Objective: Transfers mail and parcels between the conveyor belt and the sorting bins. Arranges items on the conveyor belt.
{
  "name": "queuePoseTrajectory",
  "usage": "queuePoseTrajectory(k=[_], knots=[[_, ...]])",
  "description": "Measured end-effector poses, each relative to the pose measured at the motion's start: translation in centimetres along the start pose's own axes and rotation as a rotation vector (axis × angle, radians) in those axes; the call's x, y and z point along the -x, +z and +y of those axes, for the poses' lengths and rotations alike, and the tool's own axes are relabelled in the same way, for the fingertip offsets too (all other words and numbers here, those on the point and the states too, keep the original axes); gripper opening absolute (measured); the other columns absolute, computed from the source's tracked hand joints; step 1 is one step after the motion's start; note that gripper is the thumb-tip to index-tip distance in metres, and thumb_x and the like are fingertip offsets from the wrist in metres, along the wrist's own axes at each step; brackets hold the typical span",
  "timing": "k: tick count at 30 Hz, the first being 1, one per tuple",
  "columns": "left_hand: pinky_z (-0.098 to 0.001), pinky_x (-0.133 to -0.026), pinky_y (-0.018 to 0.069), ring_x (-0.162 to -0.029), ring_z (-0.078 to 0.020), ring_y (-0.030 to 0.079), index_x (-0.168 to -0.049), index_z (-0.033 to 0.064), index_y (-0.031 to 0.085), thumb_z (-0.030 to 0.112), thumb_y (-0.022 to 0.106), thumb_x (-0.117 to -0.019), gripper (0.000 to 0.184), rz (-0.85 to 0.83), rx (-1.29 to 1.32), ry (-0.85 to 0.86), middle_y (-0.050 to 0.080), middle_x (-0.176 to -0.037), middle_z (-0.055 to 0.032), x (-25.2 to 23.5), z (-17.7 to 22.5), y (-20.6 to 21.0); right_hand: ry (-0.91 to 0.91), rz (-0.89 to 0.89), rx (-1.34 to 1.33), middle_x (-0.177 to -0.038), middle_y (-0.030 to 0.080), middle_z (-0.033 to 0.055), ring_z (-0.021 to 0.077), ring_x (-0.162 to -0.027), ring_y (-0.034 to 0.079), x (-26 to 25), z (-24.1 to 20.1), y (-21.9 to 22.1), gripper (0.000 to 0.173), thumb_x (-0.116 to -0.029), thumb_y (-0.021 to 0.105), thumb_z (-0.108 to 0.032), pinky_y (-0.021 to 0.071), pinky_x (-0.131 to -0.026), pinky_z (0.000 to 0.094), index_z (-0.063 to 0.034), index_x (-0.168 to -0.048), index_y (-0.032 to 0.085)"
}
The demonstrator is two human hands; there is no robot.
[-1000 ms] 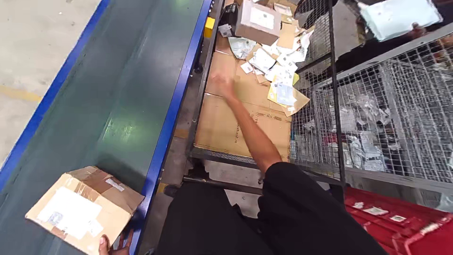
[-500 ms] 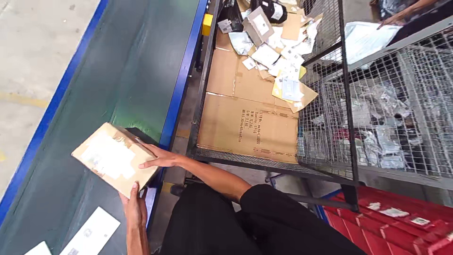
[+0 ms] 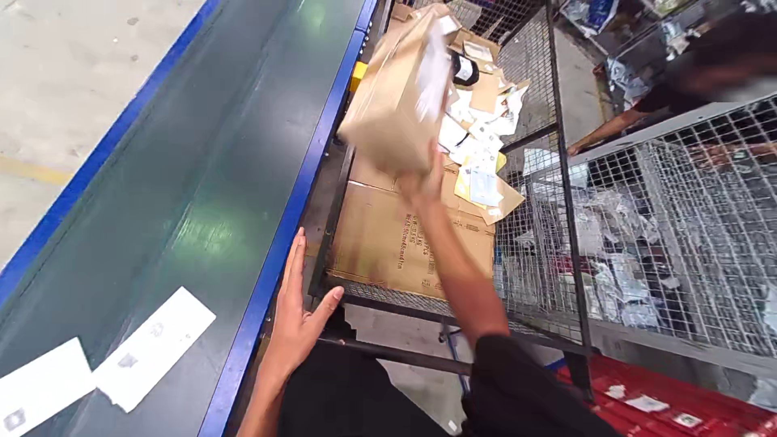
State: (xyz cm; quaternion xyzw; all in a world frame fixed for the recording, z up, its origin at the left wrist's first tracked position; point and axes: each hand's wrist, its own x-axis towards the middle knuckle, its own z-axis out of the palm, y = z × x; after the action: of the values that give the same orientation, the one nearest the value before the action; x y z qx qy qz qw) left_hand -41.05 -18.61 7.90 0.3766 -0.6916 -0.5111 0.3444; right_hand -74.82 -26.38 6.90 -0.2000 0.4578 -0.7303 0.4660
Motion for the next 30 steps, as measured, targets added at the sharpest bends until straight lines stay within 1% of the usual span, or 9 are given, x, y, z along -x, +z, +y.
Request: queuePoseTrajectory(k=[2, 4, 8, 11, 13, 18, 22, 26, 30], knots=[[-0.0469, -0.119, 0.0419, -0.153, -0.0254, 0.032, -0.162, 0.0094, 0.029, 0.056, 0.066, -0.0932, 0.091, 0.041, -0.116, -0.064, 0.023, -0.170, -0.0114, 2.2, -3.1, -0.7, -0.184, -0.120, -0.005, -0.156, 0.043, 0.0108, 0.0308, -0.138, 0.050, -12.0, -6.8, 0.0, 0.067, -0.1069, 0.025, -0.061, 0.0500, -0.105, 0.0598, -0.0217, -0.160, 0.021], [-0.0490, -0.117, 0.0428, -0.151, -0.0269, 0.035, -0.159, 0.0079, 0.037, 0.055, 0.065, -0.0937, 0.085, 0.101, -0.266, -0.133, 0.027, -0.168, -0.0146, 5.7, -6.8, -2.2, -0.329, -0.076, 0.149, -0.167, 0.024, 0.0117, 0.0297, -0.145, 0.041, -20.1, -12.5, 1.5, 0.067, -0.1096, 0.025, -0.054, 0.0472, -0.111, 0.0531, -0.0200, -0.165, 0.008], [-0.0522, -0.112, 0.0454, -0.145, -0.0329, 0.045, -0.152, 0.0035, 0.048, 0.050, 0.061, -0.0956, 0.074, 0.272, -0.437, -0.280, 0.039, -0.160, -0.0216, 13.3, -12.0, -6.2, -0.360, -0.126, 0.342, -0.160, 0.039, 0.0176, 0.0277, -0.143, 0.047, -23.1, -14.5, 6.7, 0.061, -0.1122, 0.032, -0.040, 0.0450, -0.116, 0.0419, -0.0068, -0.162, 0.018], [-0.0506, -0.109, 0.0489, -0.140, -0.0326, 0.050, -0.146, 0.0012, 0.053, 0.041, 0.061, -0.0983, 0.063, 0.479, -0.430, -0.456, 0.045, -0.155, -0.0223, 19.5, -12.6, -7.9, -0.233, -0.377, 0.756, -0.151, 0.053, 0.0095, 0.0204, -0.133, 0.056, -20.7, -5.8, 9.8, 0.061, -0.1080, 0.046, -0.037, 0.0516, -0.108, 0.0388, -0.0106, -0.160, 0.029], [-0.0488, -0.108, 0.0499, -0.137, -0.0315, 0.052, -0.143, 0.0008, 0.055, 0.034, 0.060, -0.0991, 0.055, 0.621, -0.467, -0.533, 0.049, -0.152, -0.0218, 21.9, -12.8, -8.8, -0.197, -0.595, 1.070, -0.146, 0.056, 0.0124, 0.0191, -0.127, 0.060, -17.7, 1.6, 11.4, 0.069, -0.1012, 0.059, -0.041, 0.0528, -0.105, 0.0380, -0.0101, -0.158, 0.034], [-0.0502, -0.102, 0.0524, -0.124, -0.0346, 0.061, -0.139, -0.0016, 0.056, 0.027, 0.064, -0.0990, 0.050, 0.769, -0.577, -0.704, 0.058, -0.140, -0.0241, 23.3, -13.3, -11.6, -0.239, -1.065, 1.447, -0.144, 0.055, 0.0217, 0.0375, -0.132, 0.055, -8.3, 19.2, 15.9, 0.091, -0.0852, 0.076, -0.055, 0.0460, -0.108, 0.0583, -0.0054, -0.154, 0.042], [-0.0535, -0.114, 0.0430, -0.137, -0.0374, 0.052, -0.145, -0.0010, 0.052, 0.030, 0.063, -0.0992, 0.056, 0.642, -0.676, -0.715, 0.053, -0.147, -0.0239, 18.8, -14.4, -15.9, -0.392, -1.220, 1.613, -0.160, 0.038, 0.0191, 0.0410, -0.147, 0.037, -7.1, 28.8, 22.1, 0.107, -0.0718, 0.085, -0.060, 0.0370, -0.111, 0.0668, -0.0097, -0.156, 0.041], [-0.0567, -0.117, 0.0374, -0.142, -0.0397, 0.045, -0.151, 0.0002, 0.044, 0.030, 0.066, -0.0993, 0.064, 0.485, -0.872, -0.536, 0.049, -0.151, -0.0239, 5.4, -17.4, -25.7, -0.359, -1.157, 1.819, -0.153, 0.043, 0.0238, 0.0488, -0.138, 0.042, -9.6, 32.5, 26.3, 0.120, -0.0542, 0.096, -0.054, 0.0405, -0.101, 0.0726, -0.0127, -0.154, 0.044], [-0.0683, -0.110, 0.0395, -0.142, -0.0487, 0.041, -0.149, -0.0007, 0.045, 0.020, 0.078, -0.0897, 0.071, 0.216, -0.958, -0.425, 0.046, -0.152, -0.0264, -8.5, -24.1, -35.2, -0.257, -1.120, 2.002, -0.143, 0.049, 0.0303, 0.0561, -0.133, 0.042, -9.6, 31.4, 24.9, 0.129, -0.0427, 0.099, -0.055, 0.0421, -0.095, 0.0754, -0.0117, -0.151, 0.044]])
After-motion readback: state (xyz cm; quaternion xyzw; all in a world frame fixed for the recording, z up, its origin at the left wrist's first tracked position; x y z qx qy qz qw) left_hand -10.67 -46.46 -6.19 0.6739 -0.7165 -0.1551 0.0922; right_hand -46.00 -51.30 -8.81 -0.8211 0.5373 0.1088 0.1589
